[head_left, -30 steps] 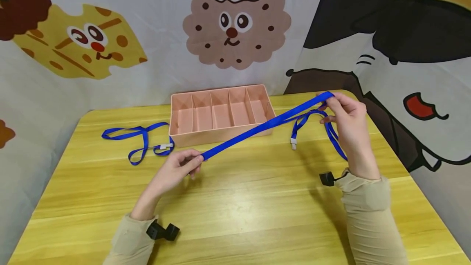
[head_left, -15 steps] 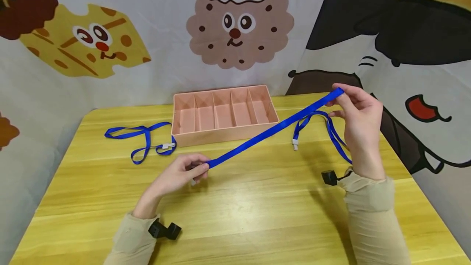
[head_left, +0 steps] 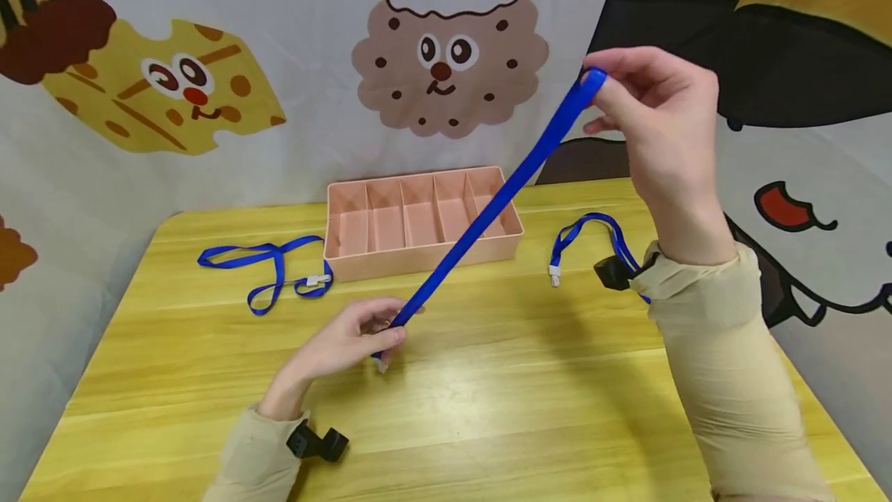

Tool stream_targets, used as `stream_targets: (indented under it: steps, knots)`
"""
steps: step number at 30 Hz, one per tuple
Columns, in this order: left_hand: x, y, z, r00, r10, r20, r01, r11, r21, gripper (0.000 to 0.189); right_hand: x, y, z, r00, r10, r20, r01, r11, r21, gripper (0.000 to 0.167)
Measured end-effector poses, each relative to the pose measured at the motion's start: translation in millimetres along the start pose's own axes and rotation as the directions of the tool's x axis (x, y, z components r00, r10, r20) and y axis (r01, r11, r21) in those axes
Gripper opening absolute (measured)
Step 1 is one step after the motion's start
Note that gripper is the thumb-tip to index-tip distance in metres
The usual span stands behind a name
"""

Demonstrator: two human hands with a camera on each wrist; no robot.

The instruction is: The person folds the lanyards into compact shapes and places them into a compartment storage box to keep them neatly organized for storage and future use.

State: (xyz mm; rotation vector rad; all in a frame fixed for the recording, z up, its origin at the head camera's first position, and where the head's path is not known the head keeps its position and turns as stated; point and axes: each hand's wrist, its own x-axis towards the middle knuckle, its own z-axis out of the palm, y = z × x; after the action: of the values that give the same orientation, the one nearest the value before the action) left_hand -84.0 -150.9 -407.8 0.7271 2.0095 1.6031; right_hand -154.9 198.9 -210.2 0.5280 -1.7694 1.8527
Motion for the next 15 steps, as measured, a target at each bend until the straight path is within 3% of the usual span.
stream_targets:
  steps: [4,8,15]
  knots:
    - [2.3,5.5,6.5,1.0,0.028,0.002,-0.028,1.0,-0.008,0.03,9.3,-14.0,15.0,0.997,-0.046,0.066,0.044,0.999,0.024,0.011]
    - [4.0,12.7,12.1,0.999,0.049,0.003,-0.049,0.998,-0.04,0.039,16.9,-25.8,29.1,0.983,-0.122,0.135,0.121,0.993,0.013,0.013]
    - [13.8,31.3,25.7,0.984,0.172,-0.052,-0.175,0.983,-0.051,0.029,26.4,-45.1,47.2,0.958,-0.192,0.215,0.2,0.98,-0.015,0.012]
